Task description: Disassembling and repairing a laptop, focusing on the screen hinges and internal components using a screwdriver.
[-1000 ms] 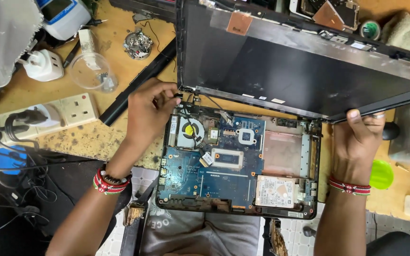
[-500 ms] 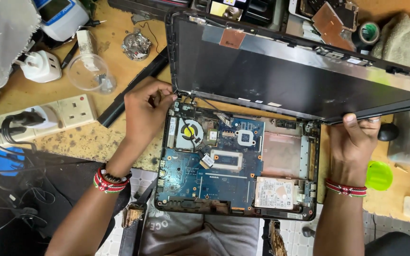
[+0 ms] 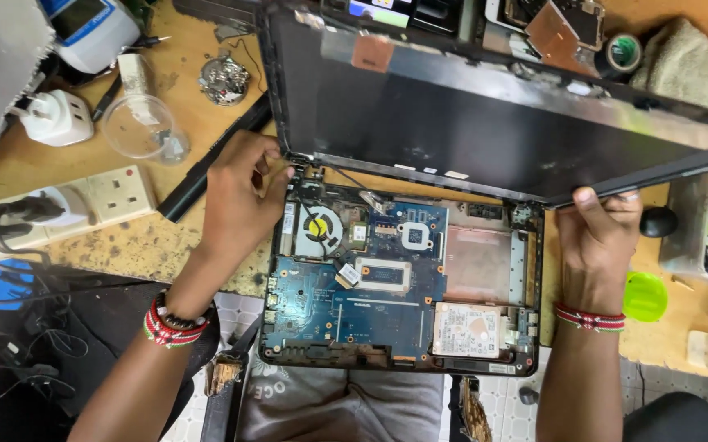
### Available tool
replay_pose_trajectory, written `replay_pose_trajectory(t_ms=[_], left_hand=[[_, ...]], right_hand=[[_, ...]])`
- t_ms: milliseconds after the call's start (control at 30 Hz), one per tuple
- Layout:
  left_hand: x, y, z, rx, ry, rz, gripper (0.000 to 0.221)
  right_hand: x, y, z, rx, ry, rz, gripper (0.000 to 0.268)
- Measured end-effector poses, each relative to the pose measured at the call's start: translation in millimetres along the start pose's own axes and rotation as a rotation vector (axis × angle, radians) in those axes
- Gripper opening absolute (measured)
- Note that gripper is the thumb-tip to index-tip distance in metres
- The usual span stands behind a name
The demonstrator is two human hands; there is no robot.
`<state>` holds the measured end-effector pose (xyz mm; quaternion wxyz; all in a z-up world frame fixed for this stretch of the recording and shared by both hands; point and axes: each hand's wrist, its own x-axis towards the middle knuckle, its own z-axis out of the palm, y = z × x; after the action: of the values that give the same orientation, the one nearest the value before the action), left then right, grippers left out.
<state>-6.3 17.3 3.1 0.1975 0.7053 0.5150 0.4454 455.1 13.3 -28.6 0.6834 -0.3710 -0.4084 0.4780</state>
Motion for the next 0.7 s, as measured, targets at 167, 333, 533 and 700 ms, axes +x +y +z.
replay_pose_trajectory(t_ms=[167, 333, 533, 700], left_hand=[[-7.0, 1.2, 4.8, 0.015, -0.104, -0.133, 0.041], [-17.9, -18.9, 15.0, 0.134, -0.079, -0.076, 0.054], [-10.5, 8.7, 7.1, 0.159, -0.193, -0.229, 0.062], [-9.4, 17.3, 8.9, 0.134, -0.211, -0.295, 0.060]], right_hand=[[0.4, 6.2, -4.5, 0.001, 0.021, 0.002, 0.045], [-2.4, -1.9, -10.3, -0.135, 0.166, 0.123, 0.024], [1.9, -20.5, 19.2, -0.133, 0.101, 0.063, 0.021], [6.5, -31.8, 28.0, -0.150, -0.012, 0.028, 0.019]])
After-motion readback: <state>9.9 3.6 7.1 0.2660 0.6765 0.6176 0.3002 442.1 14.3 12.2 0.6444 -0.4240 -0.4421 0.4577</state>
